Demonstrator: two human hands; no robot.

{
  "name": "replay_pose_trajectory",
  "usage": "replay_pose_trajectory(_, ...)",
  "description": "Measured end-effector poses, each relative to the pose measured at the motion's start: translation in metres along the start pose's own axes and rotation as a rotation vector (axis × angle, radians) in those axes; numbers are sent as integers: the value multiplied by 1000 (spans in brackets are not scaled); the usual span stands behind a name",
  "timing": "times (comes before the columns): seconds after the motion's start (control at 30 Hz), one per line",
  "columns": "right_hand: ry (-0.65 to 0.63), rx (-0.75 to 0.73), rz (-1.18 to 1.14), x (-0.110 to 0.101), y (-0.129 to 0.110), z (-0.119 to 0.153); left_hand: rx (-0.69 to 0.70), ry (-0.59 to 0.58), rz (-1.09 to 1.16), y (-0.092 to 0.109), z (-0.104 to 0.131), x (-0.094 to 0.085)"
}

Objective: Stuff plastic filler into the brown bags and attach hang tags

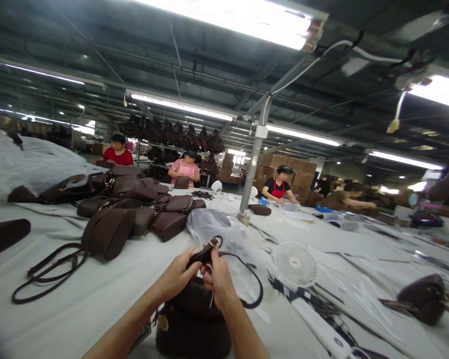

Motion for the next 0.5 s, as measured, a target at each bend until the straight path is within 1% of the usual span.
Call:
replay_pose_trajectory(0.13, -20, 2, 120, -4, 0, 2, -39, -4, 143, -12, -6, 3)
replay_pose_trajectory(0.2, -84, -22, 304, -5, -4, 8, -79, 11, 194, -20, -8, 1)
replay_pose_trajectory(0.27, -111, -144, 550, -7, -17, 19, -101, 36, 189, -24, -10, -4)
replay_pose_trajectory(0.33, -83, -320, 728, -8, -38, 32, -89, 31, 156, -23, -11, -6)
replay_pose_trajectory(0.37, -81, -382, 765, -8, -46, 38, -78, 23, 133, -21, -11, -6)
replay_pose_trajectory(0.4, -110, -408, 770, -5, -51, 42, -65, 14, 105, -19, -12, -5)
replay_pose_trajectory(0.5, -295, -352, 717, 9, -54, 47, -10, -12, 28, -10, -11, 1)
Point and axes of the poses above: each hand's wrist, its own z-axis away from the middle knuckle, its own x-axis out of the palm, y = z × x, the point moved 8 cm from there along -z, towards the middle knuckle, and after that the axes turned 13 degrees about -z, right-handed, at the moved point
